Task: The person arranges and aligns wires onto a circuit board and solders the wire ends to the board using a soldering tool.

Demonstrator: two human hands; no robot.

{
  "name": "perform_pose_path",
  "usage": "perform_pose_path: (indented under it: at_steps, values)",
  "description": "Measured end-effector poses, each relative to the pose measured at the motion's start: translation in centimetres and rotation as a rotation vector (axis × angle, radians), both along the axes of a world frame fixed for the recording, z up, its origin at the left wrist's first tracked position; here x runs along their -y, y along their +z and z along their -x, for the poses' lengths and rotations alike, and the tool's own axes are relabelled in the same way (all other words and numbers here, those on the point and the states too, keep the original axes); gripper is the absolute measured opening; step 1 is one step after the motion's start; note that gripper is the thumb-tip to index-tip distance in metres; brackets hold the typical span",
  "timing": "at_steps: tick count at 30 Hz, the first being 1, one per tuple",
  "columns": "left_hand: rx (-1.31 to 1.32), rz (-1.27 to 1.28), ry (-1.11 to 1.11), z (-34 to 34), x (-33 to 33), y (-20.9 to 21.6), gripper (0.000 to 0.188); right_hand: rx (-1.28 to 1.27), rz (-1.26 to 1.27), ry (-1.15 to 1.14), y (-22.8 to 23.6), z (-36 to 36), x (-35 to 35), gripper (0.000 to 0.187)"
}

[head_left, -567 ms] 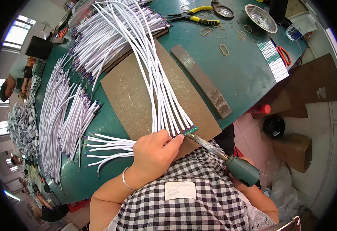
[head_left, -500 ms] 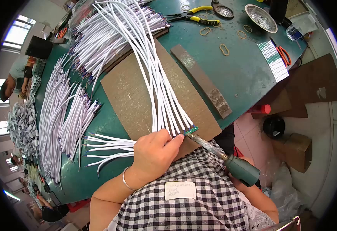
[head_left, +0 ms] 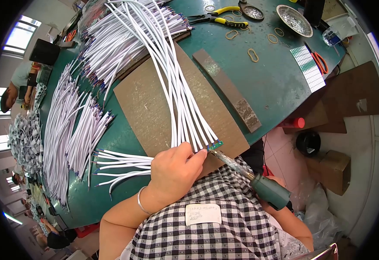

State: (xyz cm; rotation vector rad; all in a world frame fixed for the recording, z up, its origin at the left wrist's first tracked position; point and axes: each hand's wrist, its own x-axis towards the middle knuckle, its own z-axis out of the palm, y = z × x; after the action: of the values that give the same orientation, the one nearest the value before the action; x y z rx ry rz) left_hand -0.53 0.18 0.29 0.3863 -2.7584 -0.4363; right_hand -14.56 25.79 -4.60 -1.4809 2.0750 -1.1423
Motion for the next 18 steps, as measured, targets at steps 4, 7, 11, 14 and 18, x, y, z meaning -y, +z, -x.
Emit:
perform_pose_path:
  at_steps: [4,7,11,14,18]
  values:
    - [0.011,-0.002,0.002,0.0,0.0,0.1,0.021,-0.117,0.01,-0.006,-0.6,0.0,-0.5,0.027]
    - [0.023,-0.008,0.0,0.1,-0.1,0.2,0.022,-0.155,0.054,-0.022,-1.0,-0.1,-0.6,0.03]
    - [0.034,0.001,0.003,0.1,-0.1,0.2,0.022,-0.117,0.046,0.011,-1.0,0.1,-0.6,0.033]
    - [0.04,-0.001,0.006,0.1,-0.2,0.3,0.022,-0.03,-0.014,0.014,-1.1,0.0,-1.3,0.034]
    - [0.043,-0.003,0.011,0.2,-0.3,0.3,0.022,-0.097,-0.001,0.022,-0.5,0.2,-0.5,0.033]
